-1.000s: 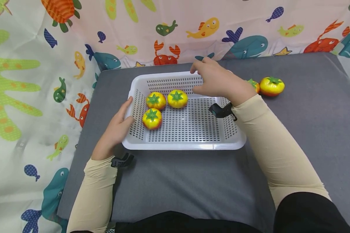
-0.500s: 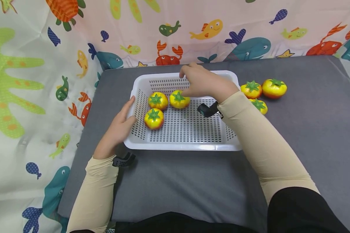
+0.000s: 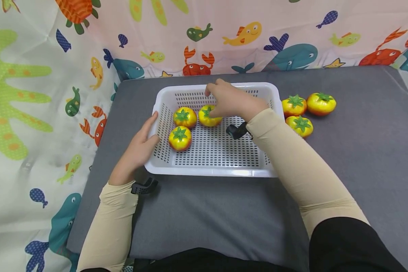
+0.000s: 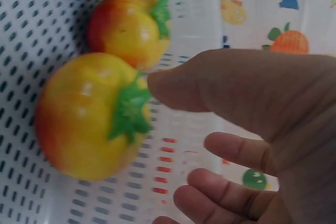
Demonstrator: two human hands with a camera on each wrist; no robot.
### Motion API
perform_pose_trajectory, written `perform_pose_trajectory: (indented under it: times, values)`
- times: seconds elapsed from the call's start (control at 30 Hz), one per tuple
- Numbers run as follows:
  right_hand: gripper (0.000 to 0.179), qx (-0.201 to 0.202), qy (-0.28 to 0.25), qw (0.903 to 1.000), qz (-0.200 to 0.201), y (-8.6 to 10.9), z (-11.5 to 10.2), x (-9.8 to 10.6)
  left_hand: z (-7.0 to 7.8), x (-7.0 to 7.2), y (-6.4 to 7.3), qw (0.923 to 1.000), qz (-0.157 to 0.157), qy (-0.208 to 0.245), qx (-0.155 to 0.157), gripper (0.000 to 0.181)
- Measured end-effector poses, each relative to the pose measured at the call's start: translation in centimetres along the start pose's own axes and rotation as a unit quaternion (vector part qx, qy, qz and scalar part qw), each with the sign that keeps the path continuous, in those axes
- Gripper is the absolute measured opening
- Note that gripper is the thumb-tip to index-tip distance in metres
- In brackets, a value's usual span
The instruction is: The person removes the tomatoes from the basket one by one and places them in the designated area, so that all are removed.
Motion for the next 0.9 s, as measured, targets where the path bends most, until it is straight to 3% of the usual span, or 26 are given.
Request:
perform_pose_trajectory:
  times: [0.33,0.53,0.9]
  values:
    - [0.077,-0.011,0.064,0.9979,0.006,-1.0,0.4,-2.0,0.1,0.1,0.0,1.0000,0.000,-0.006,-0.001,0.074]
    - [0.066,0.003,0.084,0.9964,0.014,-1.2,-0.1,-2.4,0.3,0.3,0.1,1.0000,0.005,-0.008,-0.001,0.074]
    - [0.061,0.011,0.053,0.9984,-0.016,-1.6,0.0,-3.6,0.1,0.3,0.1,1.0000,0.004,-0.004,0.008,0.074]
Point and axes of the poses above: each hand's wrist, its own y-axis away from the middle knuckle, its own x-axis out of the back of the hand, z = x × y, the point moved 6 cm from there along -y, towards the middle knuckle, and after that the axes turned 8 degrees about -x, right-handed, at the moved point
